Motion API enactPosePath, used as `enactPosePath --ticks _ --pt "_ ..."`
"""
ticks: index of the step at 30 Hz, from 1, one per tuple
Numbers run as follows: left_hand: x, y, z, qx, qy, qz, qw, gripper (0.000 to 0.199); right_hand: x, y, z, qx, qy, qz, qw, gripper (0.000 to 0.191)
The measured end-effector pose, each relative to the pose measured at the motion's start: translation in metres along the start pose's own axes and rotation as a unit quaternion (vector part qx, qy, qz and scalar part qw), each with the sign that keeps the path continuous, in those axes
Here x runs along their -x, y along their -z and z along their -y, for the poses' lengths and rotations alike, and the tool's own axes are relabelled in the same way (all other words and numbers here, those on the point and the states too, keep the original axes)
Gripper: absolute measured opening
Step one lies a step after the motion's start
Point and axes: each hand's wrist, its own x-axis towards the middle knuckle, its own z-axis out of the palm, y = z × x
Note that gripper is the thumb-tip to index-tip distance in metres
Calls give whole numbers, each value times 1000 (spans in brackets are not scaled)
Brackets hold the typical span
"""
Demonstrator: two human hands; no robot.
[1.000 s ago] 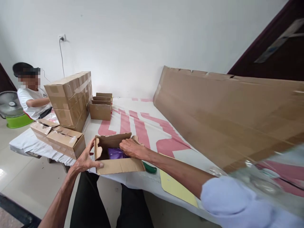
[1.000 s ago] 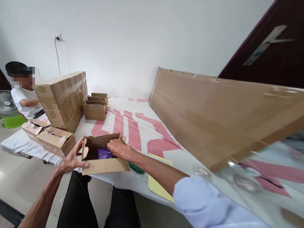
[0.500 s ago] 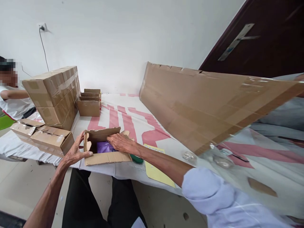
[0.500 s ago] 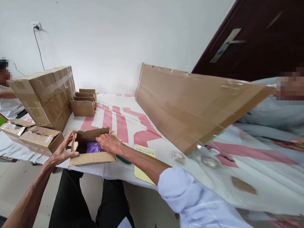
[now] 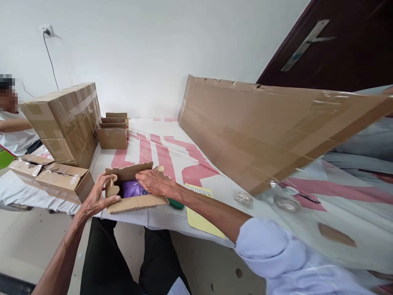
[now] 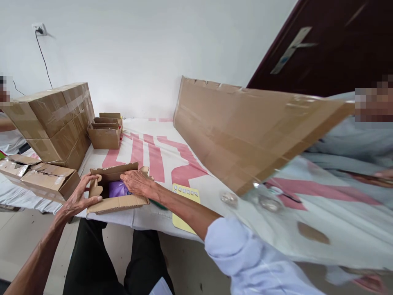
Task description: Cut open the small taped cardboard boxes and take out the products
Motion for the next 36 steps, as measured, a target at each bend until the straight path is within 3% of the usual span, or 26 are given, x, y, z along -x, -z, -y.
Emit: enactPosePath --ticks 9,14,18,21,24,27,31,33,36 --pt "0 2 1 -9 2 11 1000 67 1 16 -4 -29 -19 -25 999 23" --pt "0 9 9 -19 -4 -7 1000 68 13 40 -16 -176 -37 -105 978 23" --pt "-9 20 -6 -64 -64 -69 993 83 15 58 -29 -321 -27 -172 931 19" --pt "-26 26 -32 -83 -131 -41 987 96 7 68 -35 -411 -13 -170 896 20" --pt "-43 29 -57 -65 -167 -2 984 89 -3 72 -35 -472 -9 -128 872 27" --pt "-54 29 -67 9 -130 9 991 73 -7 70 -32 -537 -3 -130 833 42" --pt "-67 29 -65 155 -44 -67 985 72 -8 66 -25 -649 33 -149 745 70" --pt "-76 30 -64 197 -31 -97 975 72 -13 64 -22 -659 48 -183 728 73" --pt "-93 32 -62 214 -29 -95 972 72 -28 60 -22 -661 33 -248 707 71"
